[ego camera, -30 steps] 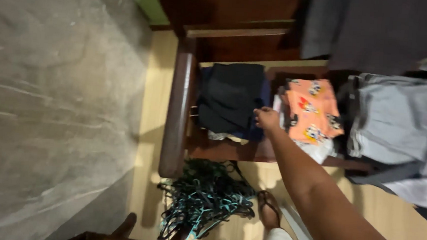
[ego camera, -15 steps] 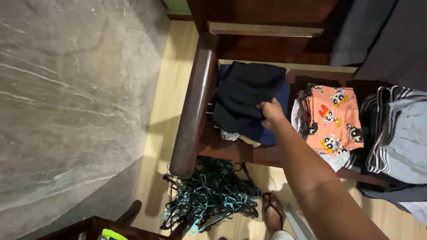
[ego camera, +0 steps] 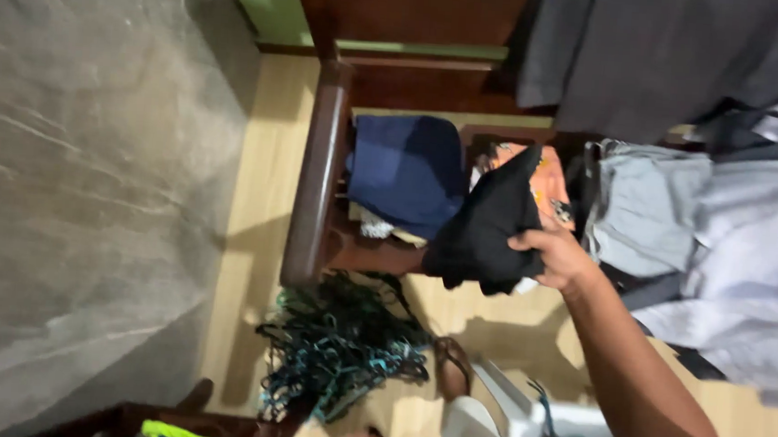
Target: Sorting and moving folded laundry from a wooden bench to a plastic chair.
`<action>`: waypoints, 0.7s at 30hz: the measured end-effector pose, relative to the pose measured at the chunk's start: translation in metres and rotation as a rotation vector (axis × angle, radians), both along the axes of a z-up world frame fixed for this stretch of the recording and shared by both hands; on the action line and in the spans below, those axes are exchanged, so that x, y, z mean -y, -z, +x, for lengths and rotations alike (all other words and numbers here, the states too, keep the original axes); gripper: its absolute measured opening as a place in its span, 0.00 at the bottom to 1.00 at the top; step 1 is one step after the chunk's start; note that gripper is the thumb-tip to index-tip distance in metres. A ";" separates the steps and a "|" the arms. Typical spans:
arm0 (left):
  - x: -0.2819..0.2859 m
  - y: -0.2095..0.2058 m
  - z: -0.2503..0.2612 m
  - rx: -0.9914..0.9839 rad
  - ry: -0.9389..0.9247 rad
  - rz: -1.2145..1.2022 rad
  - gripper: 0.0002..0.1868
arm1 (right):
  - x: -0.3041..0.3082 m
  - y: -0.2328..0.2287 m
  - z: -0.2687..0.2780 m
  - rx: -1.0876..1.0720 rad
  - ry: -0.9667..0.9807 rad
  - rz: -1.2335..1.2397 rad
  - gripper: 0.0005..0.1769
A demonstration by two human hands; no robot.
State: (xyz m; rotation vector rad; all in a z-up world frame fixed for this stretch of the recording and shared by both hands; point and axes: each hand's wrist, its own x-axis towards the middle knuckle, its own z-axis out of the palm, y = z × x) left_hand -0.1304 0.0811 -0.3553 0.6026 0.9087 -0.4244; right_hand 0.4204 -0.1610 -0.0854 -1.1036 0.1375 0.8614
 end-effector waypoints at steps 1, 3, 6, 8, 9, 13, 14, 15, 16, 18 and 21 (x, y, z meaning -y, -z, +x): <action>0.000 -0.003 0.033 0.003 0.000 -0.009 0.28 | 0.013 -0.013 -0.014 -0.052 0.010 0.009 0.41; -0.002 -0.049 0.115 0.009 0.001 -0.027 0.28 | 0.037 -0.039 -0.041 -0.102 0.021 0.009 0.41; 0.025 -0.174 0.206 0.152 0.217 -0.029 0.38 | 0.070 -0.069 -0.079 -0.061 0.039 0.115 0.42; 0.051 -0.195 0.243 0.605 0.086 -0.363 0.43 | 0.093 -0.077 -0.102 -0.036 0.086 0.168 0.40; 0.058 -0.214 0.260 0.603 0.083 -0.369 0.43 | 0.105 -0.073 -0.110 -0.038 0.086 0.162 0.40; 0.077 -0.271 0.306 0.711 -0.107 -0.560 0.46 | 0.154 -0.054 -0.137 -0.067 0.073 0.106 0.36; 0.080 -0.281 0.313 0.764 -0.150 -0.519 0.47 | 0.166 -0.050 -0.142 -0.068 0.080 0.072 0.37; 0.077 -0.288 0.313 0.761 -0.148 -0.521 0.47 | 0.168 -0.057 -0.145 -0.070 0.083 0.072 0.37; 0.074 -0.296 0.314 0.813 -0.048 -0.447 0.47 | 0.170 -0.064 -0.148 -0.080 0.103 0.040 0.38; 0.067 -0.311 0.319 0.862 0.066 -0.367 0.47 | 0.172 -0.068 -0.152 -0.089 0.132 0.019 0.40; 0.069 -0.325 0.326 0.861 0.145 -0.256 0.47 | 0.181 -0.063 -0.151 -0.086 0.167 -0.012 0.41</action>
